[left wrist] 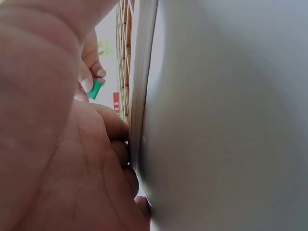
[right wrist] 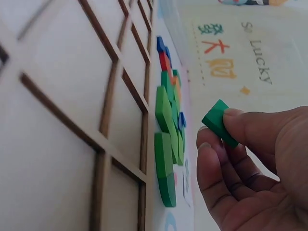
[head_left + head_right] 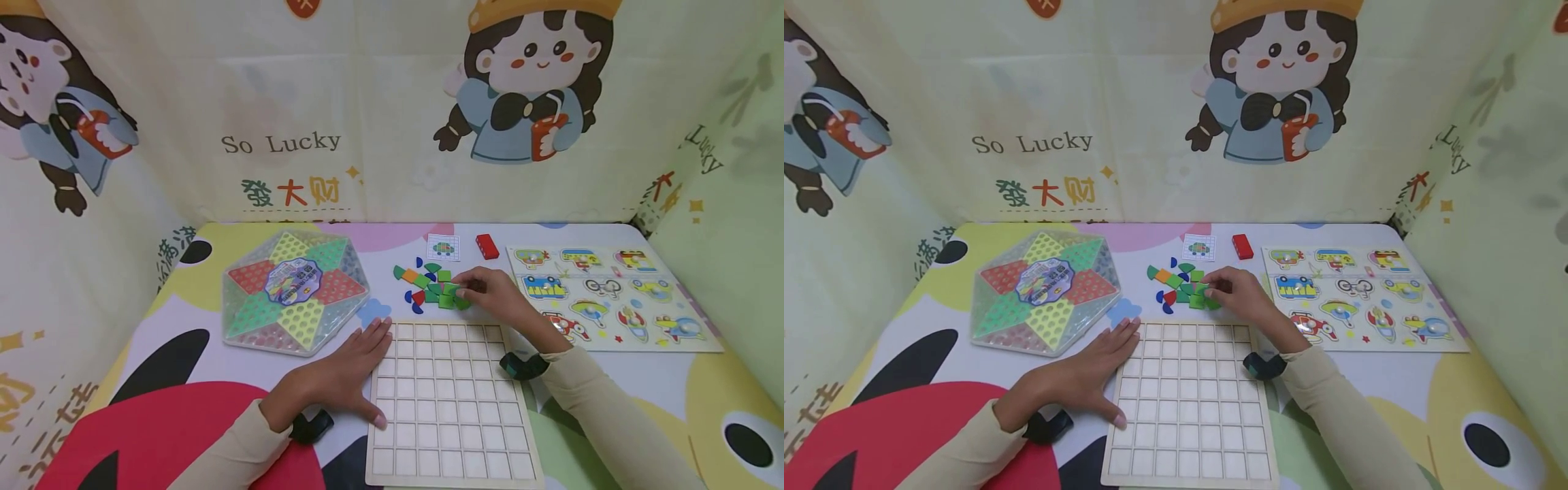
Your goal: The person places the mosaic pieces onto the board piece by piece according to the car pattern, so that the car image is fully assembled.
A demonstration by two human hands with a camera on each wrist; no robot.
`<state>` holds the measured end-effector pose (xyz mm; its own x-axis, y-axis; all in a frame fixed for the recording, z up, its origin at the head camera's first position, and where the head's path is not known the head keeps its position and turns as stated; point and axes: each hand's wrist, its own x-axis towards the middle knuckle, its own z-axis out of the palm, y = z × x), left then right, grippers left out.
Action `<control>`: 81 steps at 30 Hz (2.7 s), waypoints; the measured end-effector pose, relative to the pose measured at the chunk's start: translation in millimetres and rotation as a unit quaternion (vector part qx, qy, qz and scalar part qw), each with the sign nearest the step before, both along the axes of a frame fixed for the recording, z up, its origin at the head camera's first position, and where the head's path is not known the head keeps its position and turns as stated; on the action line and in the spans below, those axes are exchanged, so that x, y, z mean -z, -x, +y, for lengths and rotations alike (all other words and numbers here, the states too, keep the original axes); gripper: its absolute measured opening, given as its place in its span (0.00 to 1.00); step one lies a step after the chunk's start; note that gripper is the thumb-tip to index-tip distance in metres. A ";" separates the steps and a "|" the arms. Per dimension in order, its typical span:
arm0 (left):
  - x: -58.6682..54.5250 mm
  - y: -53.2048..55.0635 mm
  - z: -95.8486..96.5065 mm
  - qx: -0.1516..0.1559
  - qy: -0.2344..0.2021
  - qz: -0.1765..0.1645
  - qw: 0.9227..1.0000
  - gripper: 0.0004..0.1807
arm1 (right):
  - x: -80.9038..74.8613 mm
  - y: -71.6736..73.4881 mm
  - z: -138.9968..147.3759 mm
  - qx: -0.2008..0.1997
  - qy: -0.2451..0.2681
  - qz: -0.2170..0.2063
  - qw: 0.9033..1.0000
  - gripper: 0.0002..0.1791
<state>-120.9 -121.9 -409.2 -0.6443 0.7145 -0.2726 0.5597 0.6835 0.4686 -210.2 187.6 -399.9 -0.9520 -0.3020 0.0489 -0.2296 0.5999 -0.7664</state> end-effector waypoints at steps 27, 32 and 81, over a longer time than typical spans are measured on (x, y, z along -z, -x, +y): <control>2.3 0.9 0.4 -0.010 0.001 -0.007 1.000 0.69 | -3.9 -39.9 -26.0 -0.202 -0.007 -0.029 0.979 0.09; 3.0 0.6 -0.6 -0.012 0.001 -0.007 1.000 0.69 | -5.5 -48.1 -31.3 -0.224 0.007 -0.049 0.973 0.09; 2.6 1.3 -2.8 -0.002 -0.026 -0.008 1.000 0.69 | -1.8 -64.1 -41.9 -0.243 -0.067 -0.032 0.967 0.07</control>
<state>-122.2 -124.7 -411.8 -0.6433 0.7253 -0.2450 0.5488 0.6600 0.5131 -146.2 145.7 -398.0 -0.6954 -0.7147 -0.0752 -0.4648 0.5271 -0.7115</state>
